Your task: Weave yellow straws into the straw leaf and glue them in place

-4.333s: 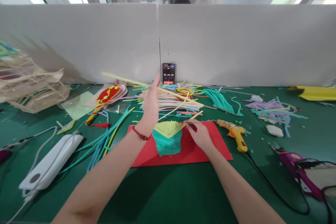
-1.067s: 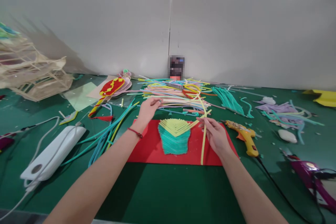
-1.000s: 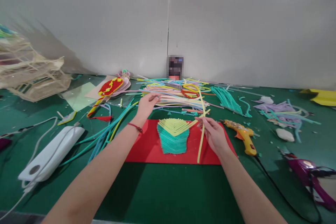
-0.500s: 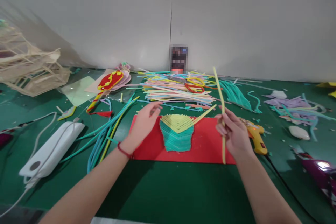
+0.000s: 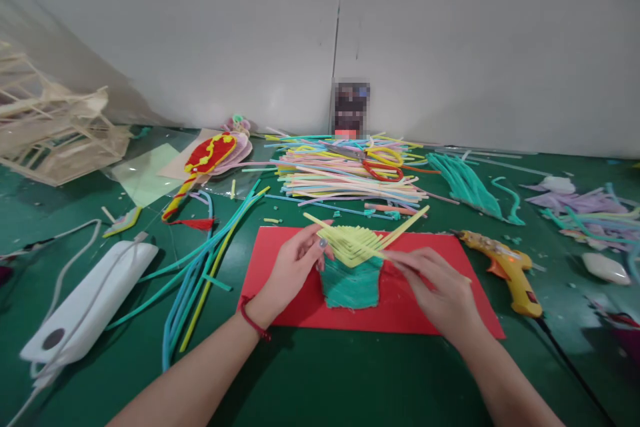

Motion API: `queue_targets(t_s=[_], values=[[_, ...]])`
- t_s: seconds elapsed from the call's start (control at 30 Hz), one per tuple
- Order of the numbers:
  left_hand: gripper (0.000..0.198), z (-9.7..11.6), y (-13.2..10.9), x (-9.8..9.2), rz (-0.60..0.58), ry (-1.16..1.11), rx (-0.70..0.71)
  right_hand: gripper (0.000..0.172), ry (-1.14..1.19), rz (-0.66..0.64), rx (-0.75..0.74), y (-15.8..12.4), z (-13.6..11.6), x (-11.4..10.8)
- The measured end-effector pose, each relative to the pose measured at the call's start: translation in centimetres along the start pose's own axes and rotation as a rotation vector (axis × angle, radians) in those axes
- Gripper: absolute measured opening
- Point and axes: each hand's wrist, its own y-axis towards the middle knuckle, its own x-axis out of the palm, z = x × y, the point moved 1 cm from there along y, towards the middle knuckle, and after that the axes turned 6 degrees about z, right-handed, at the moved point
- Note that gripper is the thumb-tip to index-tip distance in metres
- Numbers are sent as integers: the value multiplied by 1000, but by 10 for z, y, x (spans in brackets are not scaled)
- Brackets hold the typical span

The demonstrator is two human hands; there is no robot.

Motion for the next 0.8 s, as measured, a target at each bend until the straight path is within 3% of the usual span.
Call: queue_targets(t_s=[0.1,0.43,0.67,0.8], values=[[39,3,0,1,-15,-62,-71,26,65,-105,-15,1,2,7],[21,10,-16,15,-238,-151,-144,13,139,-127,-65,1,-14,13],[37,6,-12,8,-80,-17,-75,7,18,-106,-66,-1,-11,17],[36,6,-10,7,-21,-29,-51,7,8,-83,-79,0,-12,16]])
